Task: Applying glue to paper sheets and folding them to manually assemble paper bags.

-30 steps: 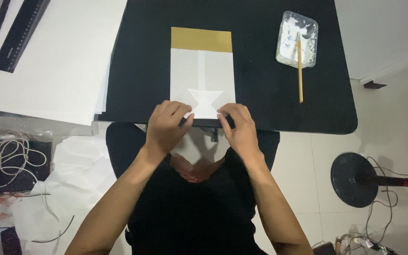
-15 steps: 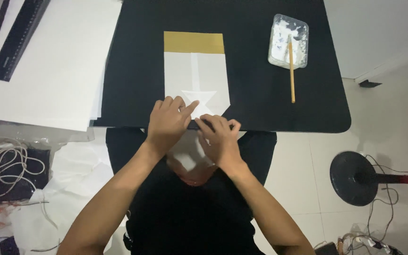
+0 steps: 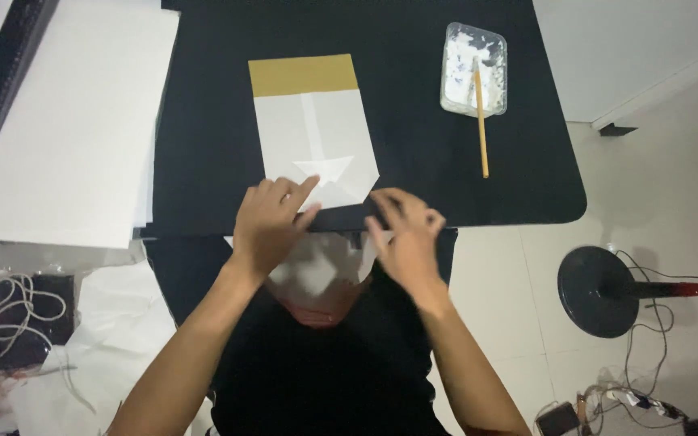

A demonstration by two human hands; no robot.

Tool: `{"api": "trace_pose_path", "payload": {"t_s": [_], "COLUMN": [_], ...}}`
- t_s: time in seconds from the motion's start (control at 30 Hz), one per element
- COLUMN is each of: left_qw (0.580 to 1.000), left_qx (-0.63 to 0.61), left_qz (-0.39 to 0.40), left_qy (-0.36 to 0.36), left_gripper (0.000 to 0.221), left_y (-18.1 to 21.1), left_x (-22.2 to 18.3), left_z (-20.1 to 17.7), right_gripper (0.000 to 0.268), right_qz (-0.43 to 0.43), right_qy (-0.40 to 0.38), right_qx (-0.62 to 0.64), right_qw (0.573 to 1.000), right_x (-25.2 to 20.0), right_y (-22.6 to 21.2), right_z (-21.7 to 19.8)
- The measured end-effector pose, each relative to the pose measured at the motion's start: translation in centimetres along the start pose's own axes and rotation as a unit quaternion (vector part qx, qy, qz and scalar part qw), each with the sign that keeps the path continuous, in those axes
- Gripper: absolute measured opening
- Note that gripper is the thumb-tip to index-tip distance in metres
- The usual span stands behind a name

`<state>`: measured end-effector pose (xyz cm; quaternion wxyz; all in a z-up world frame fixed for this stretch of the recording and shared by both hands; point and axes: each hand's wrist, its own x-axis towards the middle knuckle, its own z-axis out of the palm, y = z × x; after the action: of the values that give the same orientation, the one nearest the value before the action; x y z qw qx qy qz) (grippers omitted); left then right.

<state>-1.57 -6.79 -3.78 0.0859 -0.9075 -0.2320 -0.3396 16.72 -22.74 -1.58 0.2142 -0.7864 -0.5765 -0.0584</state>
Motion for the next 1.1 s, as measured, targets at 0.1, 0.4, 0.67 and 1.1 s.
{"api": "trace_pose_path", "payload": {"t_s": [0.1, 0.4, 0.67, 1.1], "left_qw": [0.990, 0.981, 0.970, 0.966], "left_qx": [-0.072, -0.013, -0.100, -0.245], "left_qz": [-0.077, -0.086, -0.120, -0.012], "left_qy": [-0.095, -0.174, -0.188, -0.080], "left_gripper": [0.020, 0.011, 0.009, 0.014], "left_y": [0.1, -1.7, -0.8, -2.7], "left_x": [-0.8, 2.2, 5.8, 5.2], "left_z": [-0.8, 0.1, -2.0, 0.2], "right_gripper": [0.043, 0.058, 0.005, 0.018], "right_qz": [0.112, 0.146, -0.001, 0.079], "right_qy": [0.044, 0.147, 0.297, 0.217], "right_qx": [-0.007, 0.009, -0.045, -0.012], "right_qw": [0.993, 0.978, 0.954, 0.973], "right_x": [0.7, 7.2, 15.0, 23.2], "right_y": [3.8, 11.9, 19.7, 21.9], "right_z": [-1.9, -4.2, -4.2, -5.1]}}
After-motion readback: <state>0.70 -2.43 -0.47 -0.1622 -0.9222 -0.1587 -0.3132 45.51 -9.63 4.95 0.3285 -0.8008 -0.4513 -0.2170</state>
